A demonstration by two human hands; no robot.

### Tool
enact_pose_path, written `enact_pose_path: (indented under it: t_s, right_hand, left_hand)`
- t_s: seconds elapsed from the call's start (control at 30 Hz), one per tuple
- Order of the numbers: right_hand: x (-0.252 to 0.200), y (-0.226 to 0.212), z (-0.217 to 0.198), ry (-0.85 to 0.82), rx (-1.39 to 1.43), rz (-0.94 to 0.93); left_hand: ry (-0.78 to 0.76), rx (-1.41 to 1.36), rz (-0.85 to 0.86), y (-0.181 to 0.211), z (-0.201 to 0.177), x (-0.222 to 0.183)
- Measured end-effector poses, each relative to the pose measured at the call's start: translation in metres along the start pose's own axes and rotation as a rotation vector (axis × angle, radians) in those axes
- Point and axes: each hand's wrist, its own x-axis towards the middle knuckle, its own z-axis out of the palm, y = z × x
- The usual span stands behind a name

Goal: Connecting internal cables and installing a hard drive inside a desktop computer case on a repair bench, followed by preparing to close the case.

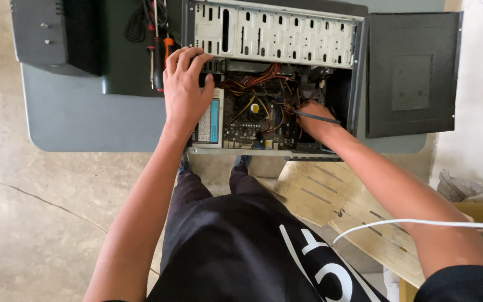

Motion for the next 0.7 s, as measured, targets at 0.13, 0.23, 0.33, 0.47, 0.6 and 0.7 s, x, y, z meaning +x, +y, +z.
enact_pose_path:
  t_s: [0.13, 0.23, 0.33, 0.47, 0.6, 0.7]
  right_hand:
    - [-0.006, -0.006, -0.012, -0.027, -0.012, 0.07]
    - [-0.002, 0.001, -0.004, -0.056, -0.011, 0.09]
    - [0.005, 0.008, 0.006, 0.013, -0.027, -0.005]
    - [0.011, 0.012, 0.011, -0.002, -0.031, -0.007]
    - [0.008, 0.009, 0.013, -0.01, -0.094, -0.034]
    - [0.01, 0.026, 0.031, 0.213, -0.087, -0.19]
  left_hand:
    - [-0.008, -0.018, -0.024, 0.001, -0.002, 0.0]
    - [-0.013, -0.025, -0.021, 0.002, -0.001, -0.001]
    - [-0.023, -0.026, -0.028, 0.001, 0.0, 0.0]
    - [-0.02, -0.028, -0.034, 0.0, 0.002, 0.001]
    - [-0.006, -0.027, -0.016, -0.001, 0.003, -0.001]
    - [-0.063, 0.023, -0.112, -0.012, 0.018, -0.005]
